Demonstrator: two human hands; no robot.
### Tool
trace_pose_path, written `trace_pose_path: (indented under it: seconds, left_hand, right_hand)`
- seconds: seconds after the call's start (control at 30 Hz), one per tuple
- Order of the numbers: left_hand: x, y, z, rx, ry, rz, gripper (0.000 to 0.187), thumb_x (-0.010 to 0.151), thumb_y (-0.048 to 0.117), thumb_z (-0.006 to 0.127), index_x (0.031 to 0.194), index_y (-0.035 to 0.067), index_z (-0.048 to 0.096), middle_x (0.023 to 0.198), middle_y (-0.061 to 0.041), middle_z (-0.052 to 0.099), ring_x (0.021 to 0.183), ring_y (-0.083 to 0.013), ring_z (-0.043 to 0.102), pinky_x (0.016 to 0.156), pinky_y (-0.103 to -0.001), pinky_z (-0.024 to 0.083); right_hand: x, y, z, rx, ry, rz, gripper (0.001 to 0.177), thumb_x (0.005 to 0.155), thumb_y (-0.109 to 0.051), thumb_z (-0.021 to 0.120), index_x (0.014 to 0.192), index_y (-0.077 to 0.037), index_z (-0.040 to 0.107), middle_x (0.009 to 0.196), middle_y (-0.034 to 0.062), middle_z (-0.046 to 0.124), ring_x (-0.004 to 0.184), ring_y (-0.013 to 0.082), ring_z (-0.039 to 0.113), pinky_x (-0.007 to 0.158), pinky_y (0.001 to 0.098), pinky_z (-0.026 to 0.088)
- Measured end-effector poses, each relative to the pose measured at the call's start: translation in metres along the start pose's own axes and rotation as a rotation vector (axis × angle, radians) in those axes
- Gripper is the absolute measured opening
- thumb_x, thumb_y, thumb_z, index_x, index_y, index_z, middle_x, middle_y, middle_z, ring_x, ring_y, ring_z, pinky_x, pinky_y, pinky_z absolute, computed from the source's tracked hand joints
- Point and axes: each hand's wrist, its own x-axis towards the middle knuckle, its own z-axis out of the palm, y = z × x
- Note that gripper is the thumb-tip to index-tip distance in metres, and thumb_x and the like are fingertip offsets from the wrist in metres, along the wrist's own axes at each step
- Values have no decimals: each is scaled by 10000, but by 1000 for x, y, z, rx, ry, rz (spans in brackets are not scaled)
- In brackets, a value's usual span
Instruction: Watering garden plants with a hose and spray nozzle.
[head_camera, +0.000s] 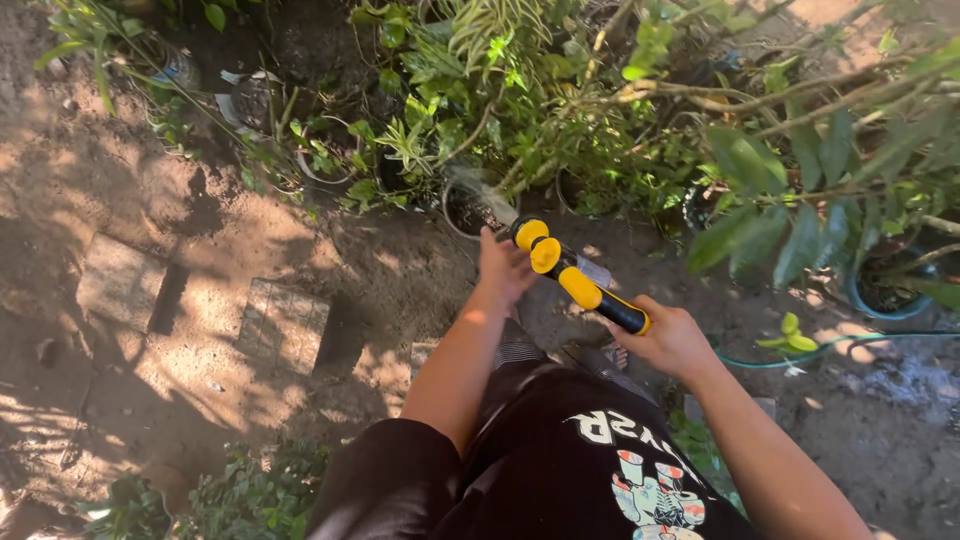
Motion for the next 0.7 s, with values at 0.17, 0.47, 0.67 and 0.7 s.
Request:
trace_pose_path:
  seconds: [0.17,0.47,0.67,0.7]
  left_hand:
    - [39,-28,-45,26,136,158,589,971,637,433,1180,113,601,1141,-93,669,963,-281,639,820,-486,505]
    - [-13,-151,-30,24,198,309,385,967,493,529,1034,150,690,994,-14,681,859,-200,669,740,-397,511]
    - [-29,-235,-14,-34,77,273,328,993,452,550,1048,147,656,972,-20,672,813,-193,646,709,-384,486]
    - [-24,-239,-11,-17,-22,309,324,1003,445,538,1067,145,641,957,-28,655,790,-193,612,696,-389,477]
  right_hand:
    - [-13,56,0,-67,-44,-92,484,771,-461,783,1093,-118,670,752,180,714,745,384,716,678,456,551]
    - [-52,143,-16,-93,-119,-105,530,812,-494,753,1143,-91,660,684,179,686,655,334,721,649,425,549]
    - [-86,177,-25,12,-130,-51,563,792,-481,755,1171,-81,636,659,154,691,627,294,725,614,419,554]
    - [-87,182,-23,10,-85,-111,568,792,-478,762,1164,-70,630,661,149,695,636,282,726,621,411,552]
